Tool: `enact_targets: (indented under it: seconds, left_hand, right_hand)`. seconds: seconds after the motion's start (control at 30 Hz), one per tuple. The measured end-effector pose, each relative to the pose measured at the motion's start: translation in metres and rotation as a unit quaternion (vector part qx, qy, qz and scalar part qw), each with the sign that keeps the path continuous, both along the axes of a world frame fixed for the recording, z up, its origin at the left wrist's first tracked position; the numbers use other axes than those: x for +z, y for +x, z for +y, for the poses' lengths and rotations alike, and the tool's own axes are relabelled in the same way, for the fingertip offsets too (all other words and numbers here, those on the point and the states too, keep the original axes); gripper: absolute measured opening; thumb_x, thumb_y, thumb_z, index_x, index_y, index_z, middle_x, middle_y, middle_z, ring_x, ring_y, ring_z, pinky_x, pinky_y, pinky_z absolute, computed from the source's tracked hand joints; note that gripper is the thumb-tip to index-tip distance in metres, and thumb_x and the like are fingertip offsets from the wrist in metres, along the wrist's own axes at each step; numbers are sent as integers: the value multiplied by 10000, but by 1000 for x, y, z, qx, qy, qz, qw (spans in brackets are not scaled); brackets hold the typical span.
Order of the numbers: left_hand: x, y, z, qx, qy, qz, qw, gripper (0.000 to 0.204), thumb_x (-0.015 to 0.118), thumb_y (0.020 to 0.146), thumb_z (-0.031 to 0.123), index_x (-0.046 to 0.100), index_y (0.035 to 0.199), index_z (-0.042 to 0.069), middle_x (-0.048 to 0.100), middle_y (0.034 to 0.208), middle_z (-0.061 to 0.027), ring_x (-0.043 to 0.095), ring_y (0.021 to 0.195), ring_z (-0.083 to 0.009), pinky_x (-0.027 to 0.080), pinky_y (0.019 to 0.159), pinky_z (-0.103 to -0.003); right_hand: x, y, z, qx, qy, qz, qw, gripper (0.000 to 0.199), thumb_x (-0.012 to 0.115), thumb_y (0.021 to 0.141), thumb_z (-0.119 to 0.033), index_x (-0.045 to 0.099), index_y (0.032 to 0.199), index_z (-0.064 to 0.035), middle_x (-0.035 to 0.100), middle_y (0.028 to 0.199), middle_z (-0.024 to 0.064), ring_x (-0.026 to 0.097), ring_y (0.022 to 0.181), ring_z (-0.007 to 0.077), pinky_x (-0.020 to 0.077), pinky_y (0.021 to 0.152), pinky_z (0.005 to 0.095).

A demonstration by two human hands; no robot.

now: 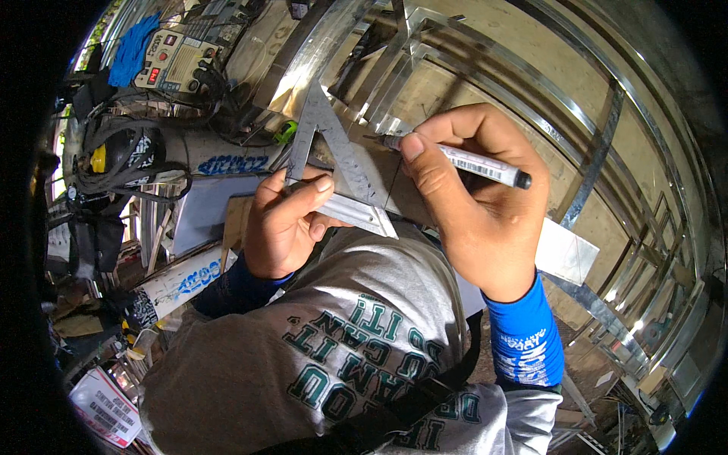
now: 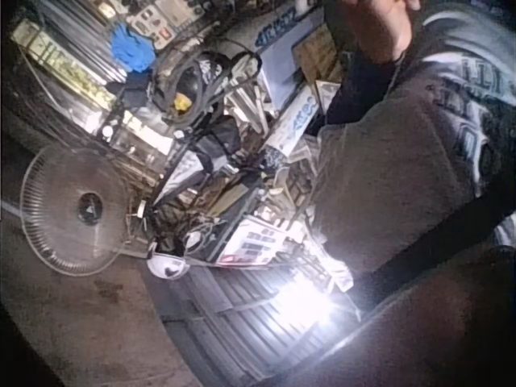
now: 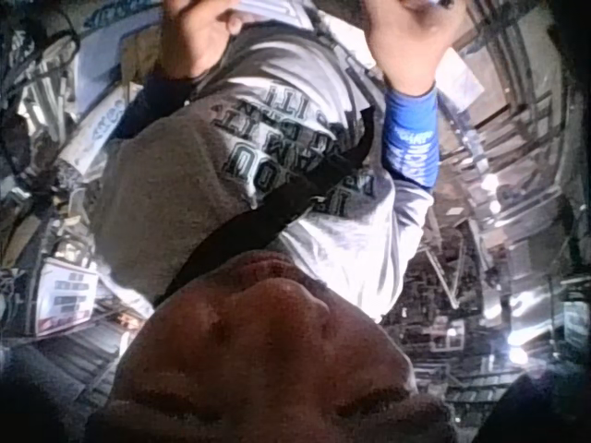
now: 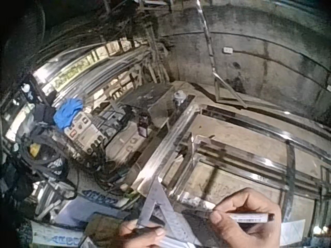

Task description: The person uses a speed square and a marker to draw straight lines on a flat metal sheet. They reposition the square multiple times to create intersecting lines and then draw additional lines freehand along the sheet's edge.

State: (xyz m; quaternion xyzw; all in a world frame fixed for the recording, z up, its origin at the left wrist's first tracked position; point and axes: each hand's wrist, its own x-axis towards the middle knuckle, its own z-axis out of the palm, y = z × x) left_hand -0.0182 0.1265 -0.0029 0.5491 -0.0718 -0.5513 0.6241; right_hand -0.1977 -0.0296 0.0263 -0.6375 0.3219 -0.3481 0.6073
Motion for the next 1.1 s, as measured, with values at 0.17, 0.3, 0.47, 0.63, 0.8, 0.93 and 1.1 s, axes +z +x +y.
enact_targets:
  seconds: [0.17, 0.3, 0.47, 0.63, 0.8, 0.93, 1.1]
  left_hand:
    - [-3, -2, 3, -9, -27, 3, 1000, 143, 694, 1044, 89, 702, 1101, -42, 676, 819, -52, 572, 601, -111, 681, 759, -413]
    - [-5, -1, 3, -5, -23, 5, 1000, 151, 692, 1045, 88, 701, 1113, -46, 676, 821, -54, 576, 607, -112, 680, 768, -411]
    - [-3, 0, 2, -16, -4, -15, 1000, 164, 696, 1049, 96, 705, 1119, -52, 680, 828, -59, 576, 611, -115, 681, 776, -415]
    - [-5, 3, 2, -14, -17, 4, 1000, 168, 698, 1052, 108, 709, 1123, -43, 721, 884, -83, 587, 612, -126, 650, 717, -364]
    - [-3, 3, 1, -24, -10, -4, 1000, 151, 691, 1051, 100, 708, 1123, -32, 735, 906, -92, 638, 641, -144, 617, 676, -333]
    - [-7, 2, 3, -18, -22, -2, 1000, 157, 698, 1044, 111, 707, 1109, -31, 747, 918, -105, 678, 673, -155, 584, 639, -309]
    - [-5, 0, 1, -14, -16, -15, 1000, 171, 707, 1041, 128, 706, 1104, -31, 743, 897, -111, 629, 633, -138, 626, 683, -327]
  right_hand:
    - [7, -1, 5, 27, -4, 27, 999, 104, 826, 974, -52, 750, 1002, 12, 724, 916, 24, 649, 831, 77, 513, 735, 231]
    - [4, 0, 4, 42, -40, 31, 998, 98, 830, 968, -42, 761, 1006, 17, 727, 915, 31, 664, 848, 82, 528, 748, 240]
    - [3, 2, 7, 40, -40, 33, 998, 101, 829, 969, -45, 761, 1009, 18, 730, 925, 37, 673, 860, 86, 535, 760, 243]
    - [0, 2, 3, 42, -59, 45, 996, 118, 824, 979, -57, 753, 1034, 21, 734, 945, 35, 668, 863, 76, 532, 760, 239]
    - [2, 0, 4, 26, 10, 17, 999, 130, 802, 1011, -101, 751, 1043, 14, 733, 923, 13, 639, 838, 63, 499, 729, 220]
    - [1, -1, 3, 36, -14, 22, 999, 131, 791, 1018, -107, 751, 1042, 15, 733, 916, 16, 635, 843, 64, 494, 739, 220]
    - [-6, 0, 2, 42, -50, 16, 998, 139, 787, 1020, -108, 746, 1045, 23, 731, 909, 21, 628, 840, 62, 489, 736, 222]
